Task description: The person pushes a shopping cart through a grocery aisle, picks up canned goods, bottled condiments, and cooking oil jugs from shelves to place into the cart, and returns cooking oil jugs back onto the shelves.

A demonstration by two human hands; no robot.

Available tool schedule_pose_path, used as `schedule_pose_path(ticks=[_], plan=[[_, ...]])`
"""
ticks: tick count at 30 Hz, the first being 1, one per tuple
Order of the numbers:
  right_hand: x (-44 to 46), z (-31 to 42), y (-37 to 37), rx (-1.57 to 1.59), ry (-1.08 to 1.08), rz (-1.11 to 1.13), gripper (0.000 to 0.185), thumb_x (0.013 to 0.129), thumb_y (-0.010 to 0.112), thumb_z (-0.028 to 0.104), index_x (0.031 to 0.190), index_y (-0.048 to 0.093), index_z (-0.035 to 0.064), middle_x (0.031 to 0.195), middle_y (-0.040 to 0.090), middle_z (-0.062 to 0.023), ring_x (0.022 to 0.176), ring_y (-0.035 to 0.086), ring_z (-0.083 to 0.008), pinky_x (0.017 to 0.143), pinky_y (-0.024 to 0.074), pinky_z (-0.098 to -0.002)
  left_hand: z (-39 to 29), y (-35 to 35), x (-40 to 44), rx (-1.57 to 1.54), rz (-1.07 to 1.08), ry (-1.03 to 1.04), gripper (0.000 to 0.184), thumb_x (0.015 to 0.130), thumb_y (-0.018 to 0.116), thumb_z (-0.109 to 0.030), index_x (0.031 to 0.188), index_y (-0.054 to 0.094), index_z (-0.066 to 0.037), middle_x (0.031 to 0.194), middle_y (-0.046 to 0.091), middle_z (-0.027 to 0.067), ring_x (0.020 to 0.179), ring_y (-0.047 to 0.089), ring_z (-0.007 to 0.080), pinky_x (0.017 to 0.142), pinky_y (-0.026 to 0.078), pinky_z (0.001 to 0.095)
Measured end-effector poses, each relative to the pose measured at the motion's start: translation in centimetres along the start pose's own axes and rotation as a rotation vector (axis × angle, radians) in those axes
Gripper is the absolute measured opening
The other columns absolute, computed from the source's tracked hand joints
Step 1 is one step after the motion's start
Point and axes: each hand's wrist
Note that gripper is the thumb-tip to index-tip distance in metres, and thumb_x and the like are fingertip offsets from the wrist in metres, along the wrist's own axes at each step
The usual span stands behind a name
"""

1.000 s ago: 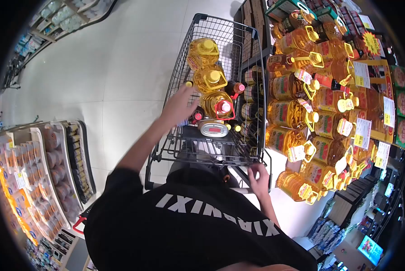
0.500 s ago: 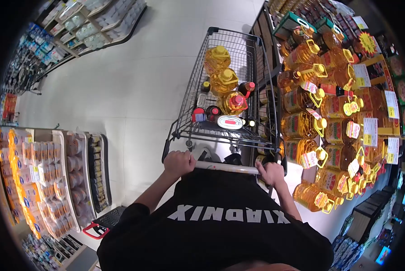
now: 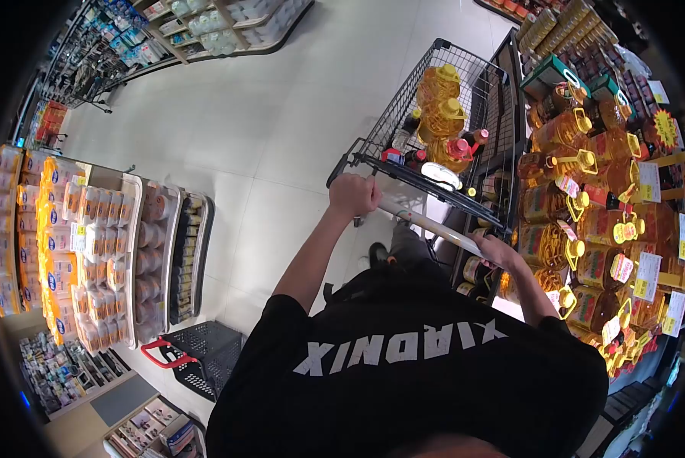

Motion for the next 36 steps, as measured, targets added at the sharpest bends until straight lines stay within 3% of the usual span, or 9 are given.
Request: schedule_pose_path(ticks=[5, 6, 10, 14, 24, 28, 33, 35, 36], plan=[[1.8, 4.2, -1.5, 0.058, 0.046, -0.16, 0.056, 0.095, 0.047, 0.048, 0.073, 0.064, -0.0008, 0.048, 0.051, -0.0053, 0.036, 0.048, -0.015, 0.037, 0.0397, -0.0297, 3.6, 1.7, 3.8, 0.038, 0.05, -0.014, 0.018, 0.071, 0.062, -0.024, 0.058, 0.06, -0.011, 0.049, 0.057, 0.011, 0.046, 0.059, 0.0297, 0.044, 0.047, 0.0424], [1.7, 4.6, -1.9, 0.017, -0.112, -0.235, 0.058, 0.093, 0.05, 0.05, 0.072, 0.064, -0.0027, 0.05, 0.054, -0.0085, 0.038, 0.053, -0.0176, 0.039, 0.0425, -0.0313, 4.0, 2.3, 5.4, 0.052, 0.056, 0.0, 0.018, 0.071, 0.062, -0.025, 0.059, 0.061, -0.013, 0.05, 0.057, 0.0107, 0.046, 0.06, 0.0297, 0.045, 0.047, 0.0427], [3.6, 6.7, -4.6, -0.109, 0.078, -0.298, 0.066, 0.088, 0.048, 0.058, 0.066, 0.068, -0.0015, 0.058, 0.064, -0.0122, 0.058, 0.067, -0.0252, 0.071, 0.054, -0.0373, 5.5, 3.5, 9.2, 0.052, 0.084, 0.02, 0.019, 0.074, 0.06, -0.021, 0.058, 0.056, -0.01, 0.05, 0.056, 0.0124, 0.047, 0.058, 0.0317, 0.047, 0.046, 0.0446], [6.7, 7.4, -8.4, 0.156, 0.126, -0.109, 0.058, 0.089, 0.055, 0.049, 0.071, 0.067, -0.0039, 0.058, 0.062, -0.0094, 0.047, 0.061, -0.0174, 0.044, 0.0499, -0.0273, 5.6, 3.3, 13.1, -0.005, 0.107, 0.009, 0.018, 0.073, 0.059, -0.018, 0.059, 0.055, -0.008, 0.051, 0.052, 0.014, 0.048, 0.054, 0.0335, 0.047, 0.04, 0.0471], [11.3, 10.3, -17.3, 0.264, 0.147, 0.066, 0.059, 0.091, 0.055, 0.046, 0.077, 0.065, -0.0105, 0.07, 0.065, -0.0199, 0.056, 0.066, -0.0246, 0.056, 0.0538, -0.0363, 7.3, 7.0, 20.9, -0.012, 0.079, 0.049, 0.017, 0.067, 0.059, -0.016, 0.054, 0.049, -0.01, 0.047, 0.047, 0.0093, 0.041, 0.048, 0.0291, 0.041, 0.037, 0.0413], [14.5, 9.9, -19.9, 0.137, 0.067, -0.006, 0.063, 0.085, 0.051, 0.061, 0.09, 0.075, 0.0031, 0.074, 0.067, -0.019, 0.06, 0.068, -0.0267, 0.067, 0.055, -0.0355, 8.4, 8.7, 24.0, 0.032, 0.12, 0.059, 0.017, 0.068, 0.057, -0.015, 0.054, 0.049, -0.01, 0.046, 0.045, 0.0102, 0.04, 0.047, 0.0295, 0.04, 0.035, 0.0414], [16.6, 13.0, -25.2, 0.164, 0.251, 0.051, 0.059, 0.087, 0.05, 0.058, 0.093, 0.076, 0.0054, 0.075, 0.067, -0.0188, 0.06, 0.068, -0.0262, 0.068, 0.0554, -0.0362, 9.1, 10.8, 29.2, 0.006, 0.215, 0.063, 0.017, 0.072, 0.056, -0.016, 0.056, 0.051, -0.01, 0.046, 0.044, 0.0099, 0.04, 0.046, 0.0291, 0.041, 0.034, 0.0421], [17.9, 13.4, -27.7, 0.174, 0.201, 0.047, 0.056, 0.087, 0.051, 0.057, 0.092, 0.075, 0.0062, 0.073, 0.069, -0.0163, 0.061, 0.07, -0.0232, 0.057, 0.0568, -0.0342, 9.8, 11.8, 32.0, 0.003, 0.235, 0.067, 0.018, 0.073, 0.055, -0.016, 0.057, 0.051, -0.01, 0.046, 0.044, 0.01, 0.04, 0.046, 0.0295, 0.041, 0.034, 0.0422], [19.3, 12.6, -28.3, 0.123, 0.103, -0.006, 0.059, 0.085, 0.051, 0.058, 0.09, 0.074, 0.0036, 0.075, 0.069, -0.0195, 0.064, 0.07, -0.0276, 0.061, 0.0566, -0.0362, 10.0, 12.4, 33.4, 0.0, 0.248, 0.063, 0.018, 0.073, 0.055, -0.016, 0.057, 0.051, -0.01, 0.046, 0.044, 0.0101, 0.041, 0.047, 0.0298, 0.041, 0.034, 0.0423]])
Point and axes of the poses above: each hand's wrist, its own x-axis towards the middle knuckle, its own y-axis out of the palm, z = x × y
